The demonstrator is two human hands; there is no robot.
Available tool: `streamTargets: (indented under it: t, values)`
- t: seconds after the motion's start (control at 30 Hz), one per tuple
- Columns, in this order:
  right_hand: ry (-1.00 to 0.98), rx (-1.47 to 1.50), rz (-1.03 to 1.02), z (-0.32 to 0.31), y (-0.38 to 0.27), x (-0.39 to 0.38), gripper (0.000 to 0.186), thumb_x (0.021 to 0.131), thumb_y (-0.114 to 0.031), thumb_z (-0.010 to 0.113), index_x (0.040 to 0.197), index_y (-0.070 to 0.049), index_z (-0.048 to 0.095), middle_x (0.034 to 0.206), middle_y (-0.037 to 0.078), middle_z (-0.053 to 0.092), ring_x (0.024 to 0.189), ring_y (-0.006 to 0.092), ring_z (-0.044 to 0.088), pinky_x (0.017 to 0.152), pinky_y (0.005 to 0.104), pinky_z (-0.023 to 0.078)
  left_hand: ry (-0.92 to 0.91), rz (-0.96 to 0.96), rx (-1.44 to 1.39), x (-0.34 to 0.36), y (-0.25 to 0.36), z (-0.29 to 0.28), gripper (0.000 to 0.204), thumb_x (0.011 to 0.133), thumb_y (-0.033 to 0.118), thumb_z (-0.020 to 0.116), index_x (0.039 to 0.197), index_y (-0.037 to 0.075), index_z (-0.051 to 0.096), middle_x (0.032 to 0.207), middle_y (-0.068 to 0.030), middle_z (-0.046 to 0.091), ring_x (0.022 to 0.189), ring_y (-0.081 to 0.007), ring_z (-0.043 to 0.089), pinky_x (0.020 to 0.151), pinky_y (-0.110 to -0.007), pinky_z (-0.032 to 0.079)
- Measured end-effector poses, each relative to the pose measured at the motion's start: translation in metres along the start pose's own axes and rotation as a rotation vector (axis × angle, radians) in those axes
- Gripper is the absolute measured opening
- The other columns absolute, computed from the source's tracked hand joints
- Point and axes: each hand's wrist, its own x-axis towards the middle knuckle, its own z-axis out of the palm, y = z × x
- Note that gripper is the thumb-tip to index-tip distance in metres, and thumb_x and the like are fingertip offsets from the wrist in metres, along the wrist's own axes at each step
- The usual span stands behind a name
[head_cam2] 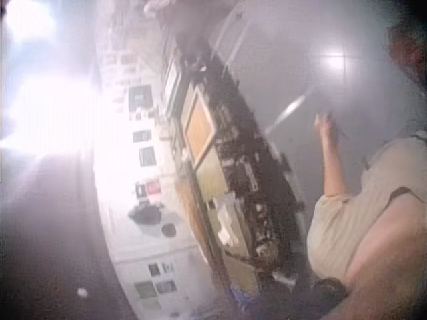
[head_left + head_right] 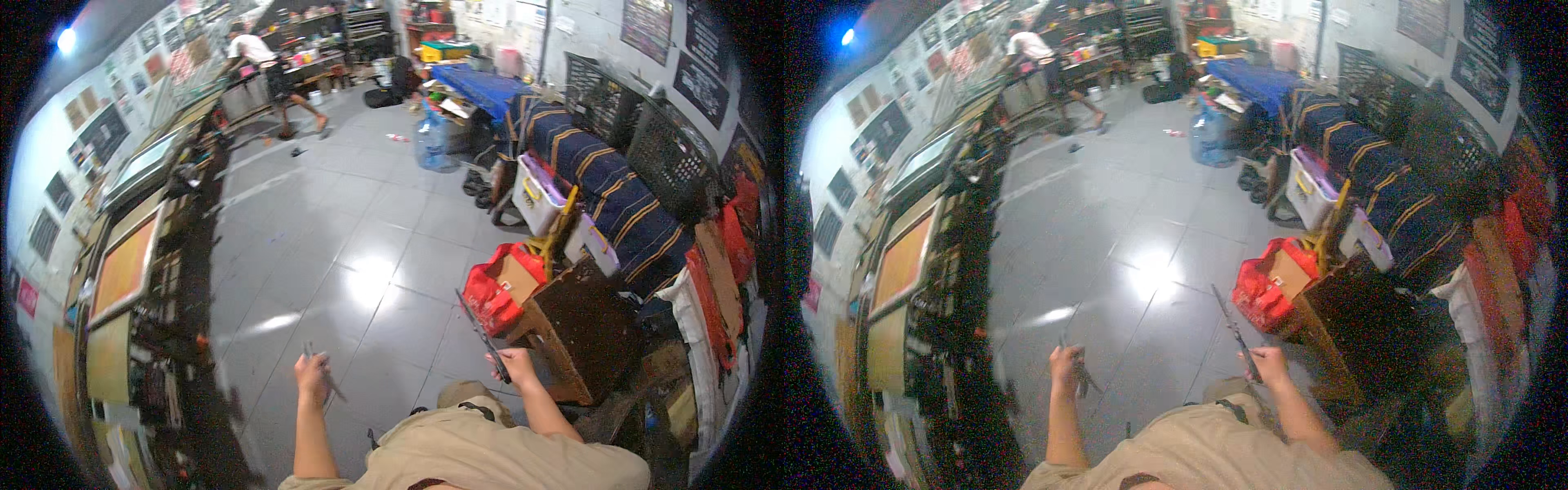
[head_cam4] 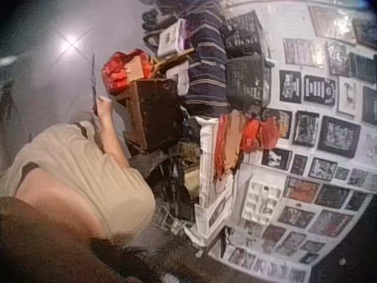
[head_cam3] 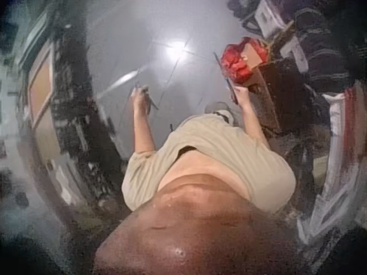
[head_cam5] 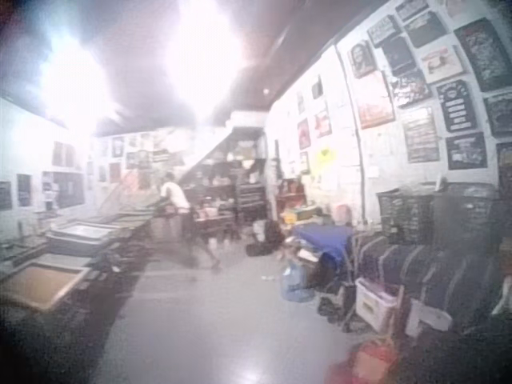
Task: The person moves a screen printing frame to a workbench, wipes it with a cloth, cuts a strip of tape, and applies it to the frame edges. The person also handles a t-shirt and uses scissors to cut tape.
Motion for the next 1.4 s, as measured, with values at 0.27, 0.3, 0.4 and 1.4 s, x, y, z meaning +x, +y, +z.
streamTargets:
  t: [0.27, 0.3, 0.4, 1.4]
  values:
    - [0.437, 0.073, 0.124, -0.047, -0.031, 0.129, 0.021, 0.068, -0.016, 0.068, 0.065, 0.003, 0.058, 0.049, 0.008, 0.053, 0.036, 0.0127, 0.049, 0.033, 0.0229, 0.037, -0.403, -0.020, 0.089, 0.184, 0.051, 0.223, 0.011, 0.067, 0.002, 0.054, 0.073, 0.003, 0.045, 0.061, -0.0039, 0.047, 0.049, -0.0121, 0.045, 0.044, -0.025, 0.036]
    - [0.449, 0.095, 0.130, -0.043, -0.043, 0.150, 0.022, 0.067, -0.016, 0.068, 0.065, 0.003, 0.058, 0.048, 0.008, 0.052, 0.036, 0.0130, 0.048, 0.032, 0.0232, 0.037, -0.370, -0.043, 0.056, 0.202, 0.058, 0.237, 0.010, 0.067, 0.002, 0.054, 0.073, 0.003, 0.045, 0.061, -0.0041, 0.048, 0.050, -0.0123, 0.046, 0.045, -0.025, 0.036]
    - [0.415, 0.132, 0.035, -0.037, -0.097, 0.218, 0.024, 0.069, -0.021, 0.066, 0.062, 0.000, 0.056, 0.048, 0.007, 0.051, 0.037, 0.0128, 0.049, 0.033, 0.0231, 0.036, -0.316, -0.063, -0.002, 0.259, 0.073, 0.270, 0.009, 0.066, 0.002, 0.053, 0.071, 0.002, 0.046, 0.061, -0.0047, 0.048, 0.050, -0.0132, 0.047, 0.045, -0.024, 0.038]
    - [0.539, 0.290, 0.084, 0.089, -0.431, 0.933, 0.039, 0.075, -0.039, 0.055, 0.080, -0.001, 0.060, 0.065, 0.007, 0.057, 0.056, 0.0124, 0.052, 0.050, 0.0266, 0.041, -0.391, 0.007, -0.004, 0.930, 0.305, 0.710, 0.012, 0.067, 0.002, 0.054, 0.074, 0.005, 0.044, 0.062, -0.0033, 0.046, 0.051, -0.0118, 0.045, 0.045, -0.023, 0.037]
